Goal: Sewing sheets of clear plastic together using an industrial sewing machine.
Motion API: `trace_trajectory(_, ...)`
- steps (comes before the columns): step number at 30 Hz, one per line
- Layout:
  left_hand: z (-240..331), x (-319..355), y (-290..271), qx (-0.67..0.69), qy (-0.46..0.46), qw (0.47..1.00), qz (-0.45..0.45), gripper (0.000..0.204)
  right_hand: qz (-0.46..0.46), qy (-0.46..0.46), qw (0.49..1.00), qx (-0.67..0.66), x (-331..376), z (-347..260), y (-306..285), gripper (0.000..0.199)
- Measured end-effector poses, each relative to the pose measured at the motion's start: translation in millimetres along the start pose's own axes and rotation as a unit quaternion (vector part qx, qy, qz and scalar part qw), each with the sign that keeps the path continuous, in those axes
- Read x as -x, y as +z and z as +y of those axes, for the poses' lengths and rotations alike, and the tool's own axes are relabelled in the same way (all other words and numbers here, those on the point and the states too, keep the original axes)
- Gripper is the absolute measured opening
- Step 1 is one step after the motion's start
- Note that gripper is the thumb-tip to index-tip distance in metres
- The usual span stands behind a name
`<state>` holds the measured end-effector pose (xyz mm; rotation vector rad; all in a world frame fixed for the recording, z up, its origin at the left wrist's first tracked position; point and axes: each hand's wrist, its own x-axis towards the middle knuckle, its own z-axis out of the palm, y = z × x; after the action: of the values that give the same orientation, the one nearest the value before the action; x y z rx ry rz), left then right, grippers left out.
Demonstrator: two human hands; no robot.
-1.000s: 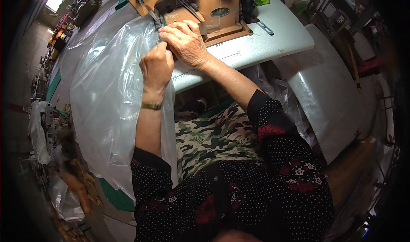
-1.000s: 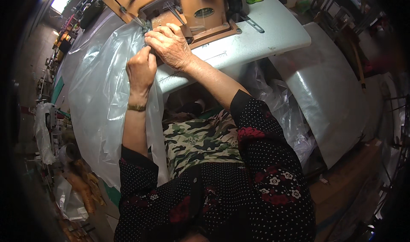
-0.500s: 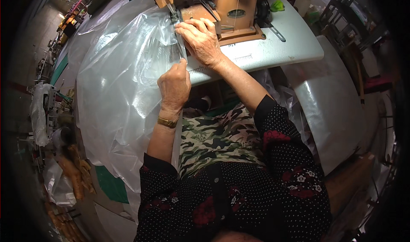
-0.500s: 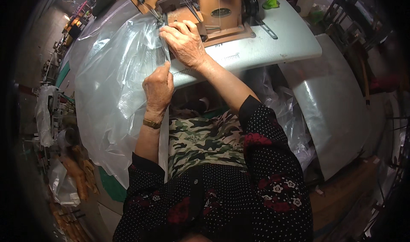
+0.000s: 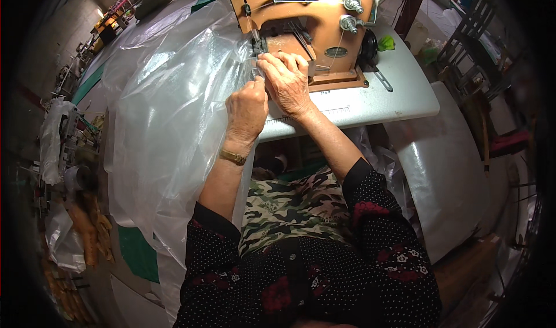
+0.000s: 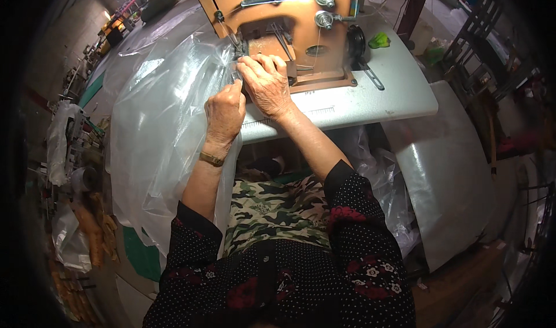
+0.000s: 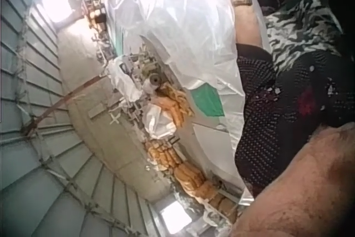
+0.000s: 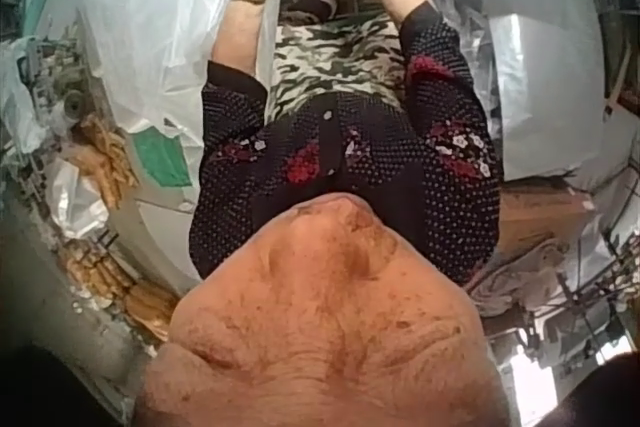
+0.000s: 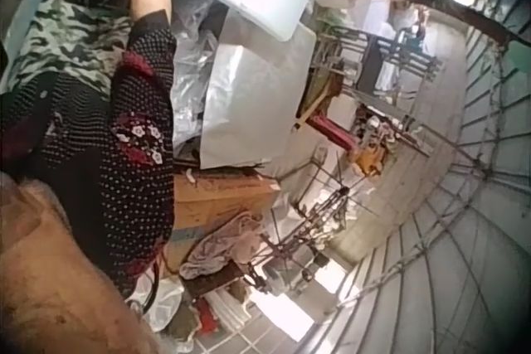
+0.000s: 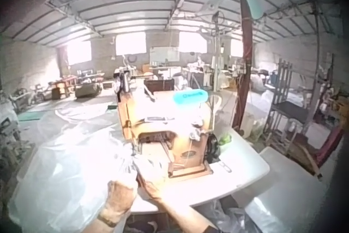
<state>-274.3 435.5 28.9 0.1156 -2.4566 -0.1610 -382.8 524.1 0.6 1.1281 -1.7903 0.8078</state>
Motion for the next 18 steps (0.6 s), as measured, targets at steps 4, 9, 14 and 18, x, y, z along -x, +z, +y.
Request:
trace_trajectory(4,1.4,0.1,-0.3,-0.003,0.005,1.0,0.006,0.01,0.006,0.005,1.0,0.011,0.5,-1.1,1.5,0.031)
trace_trajectory(9,6.8,-2.3,-1.9,-0.014,0.007,1.0,-0.004,0.007,0.003,0.003,1.0,0.015,0.8,0.7,0.5,0.03)
trace_trajectory(14,13.8,-9.3,-0.9,-0.018,0.002,1.0,-0.024,0.006,0.02,0.009,1.0,0.0,0.9,1.8,-2.2,0.029)
trace_trajectory(18,13.2,-16.2,2.6,-0.023,0.01,1.0,-0.006,0.008,0.031,0.014,0.999,-0.006,0.3,2.2,-2.4,0.029)
